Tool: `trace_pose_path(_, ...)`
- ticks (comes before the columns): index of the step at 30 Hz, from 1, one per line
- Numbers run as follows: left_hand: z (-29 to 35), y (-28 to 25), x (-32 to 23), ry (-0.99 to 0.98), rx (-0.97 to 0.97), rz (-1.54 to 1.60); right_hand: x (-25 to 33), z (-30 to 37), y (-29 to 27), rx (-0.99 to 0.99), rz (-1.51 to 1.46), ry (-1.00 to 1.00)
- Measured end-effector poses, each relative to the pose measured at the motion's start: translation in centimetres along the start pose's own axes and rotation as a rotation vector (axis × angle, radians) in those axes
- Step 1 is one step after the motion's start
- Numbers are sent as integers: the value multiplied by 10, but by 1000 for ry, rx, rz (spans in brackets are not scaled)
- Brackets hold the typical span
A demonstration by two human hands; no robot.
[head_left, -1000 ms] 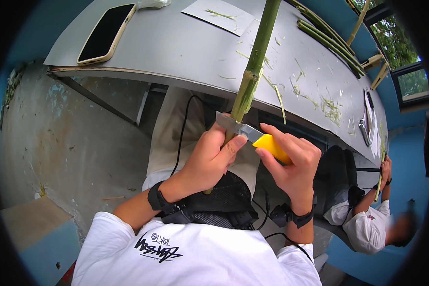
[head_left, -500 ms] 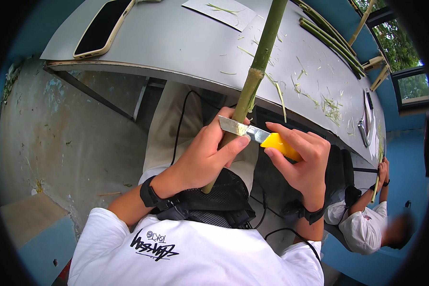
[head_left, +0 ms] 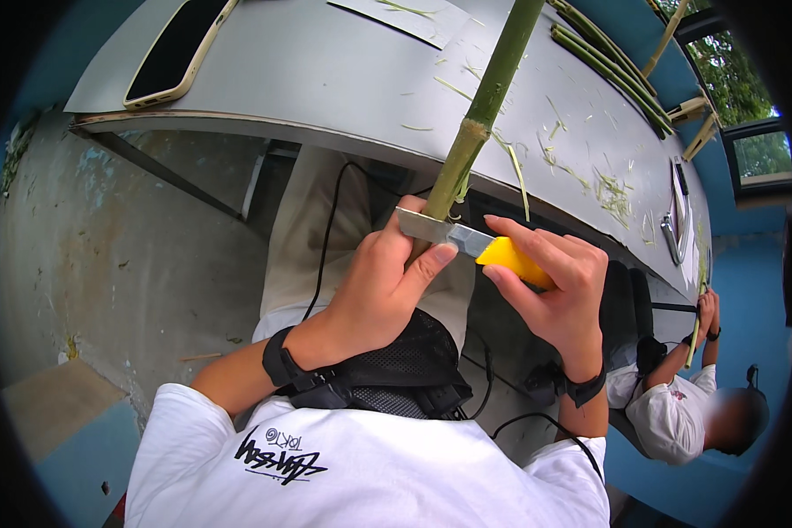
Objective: The recorder uses a utility knife to strip thin layers off a green bamboo pole while seated at a table.
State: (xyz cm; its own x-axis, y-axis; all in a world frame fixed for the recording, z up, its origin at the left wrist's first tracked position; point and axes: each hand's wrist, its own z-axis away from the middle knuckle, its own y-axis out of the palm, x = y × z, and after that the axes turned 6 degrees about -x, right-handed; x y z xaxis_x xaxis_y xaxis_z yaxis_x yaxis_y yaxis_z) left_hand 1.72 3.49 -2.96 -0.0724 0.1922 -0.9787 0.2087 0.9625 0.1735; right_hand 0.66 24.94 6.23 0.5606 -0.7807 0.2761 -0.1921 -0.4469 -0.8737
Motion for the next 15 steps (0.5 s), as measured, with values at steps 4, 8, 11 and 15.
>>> trace_pose_path(4,-2,3,-5,-74,-52,41,-1,-3,1,-22,34,-16)
trace_pose_path(8,-3,2,-10,-82,-88,-24,-3,-5,3,-54,34,-38)
trace_pose_path(11,-5,2,-10,-99,-117,-51,-1,-7,1,-49,81,-22)
trace_pose_path(15,-9,4,-4,-148,-151,31,0,-11,2,-103,58,-11)
